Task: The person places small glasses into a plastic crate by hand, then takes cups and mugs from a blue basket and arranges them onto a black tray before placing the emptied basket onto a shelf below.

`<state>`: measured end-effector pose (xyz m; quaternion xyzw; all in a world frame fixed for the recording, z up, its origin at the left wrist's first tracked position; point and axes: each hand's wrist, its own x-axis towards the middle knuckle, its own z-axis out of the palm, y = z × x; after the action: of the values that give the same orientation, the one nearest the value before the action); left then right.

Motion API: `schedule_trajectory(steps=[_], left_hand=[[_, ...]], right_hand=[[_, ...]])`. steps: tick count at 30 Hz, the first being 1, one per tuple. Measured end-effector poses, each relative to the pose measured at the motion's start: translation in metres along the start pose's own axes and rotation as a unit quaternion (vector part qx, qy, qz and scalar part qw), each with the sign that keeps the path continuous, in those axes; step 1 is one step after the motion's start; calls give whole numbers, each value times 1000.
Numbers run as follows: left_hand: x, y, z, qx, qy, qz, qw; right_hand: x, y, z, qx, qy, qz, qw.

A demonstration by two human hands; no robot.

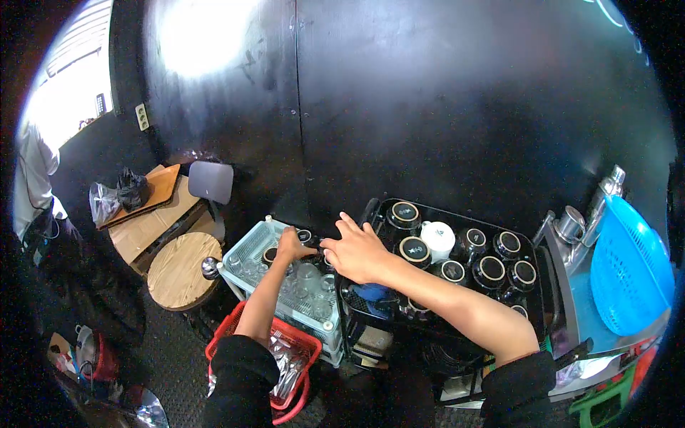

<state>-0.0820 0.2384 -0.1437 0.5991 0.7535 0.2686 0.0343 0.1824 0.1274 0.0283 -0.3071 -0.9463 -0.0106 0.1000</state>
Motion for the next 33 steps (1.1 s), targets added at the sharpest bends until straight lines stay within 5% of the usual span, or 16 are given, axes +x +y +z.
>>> schedule_trajectory(steps=[16,20,23,26,27,33], left_hand=[[0,-16,10,137,-113,-21,984],[2,-14,-4,75,-153,-20,985],[1,-8,-13,-68,65,94,991],[-38,65,-79,-181,181,126,958],[-45,85,-96,-215,216,168,938],[-137,215,-163,-423,251,269,828]], right_hand=[[0,0,0,15,3,-12,1000],[1,0,-1,0,-11,-10,1000],[2,1,0,6,-13,-7,1000],[-2,-10,-10,-7,-31,52,998],[-1,-9,5,-49,40,62,996],[-80,-31,-74,-43,214,176,960]])
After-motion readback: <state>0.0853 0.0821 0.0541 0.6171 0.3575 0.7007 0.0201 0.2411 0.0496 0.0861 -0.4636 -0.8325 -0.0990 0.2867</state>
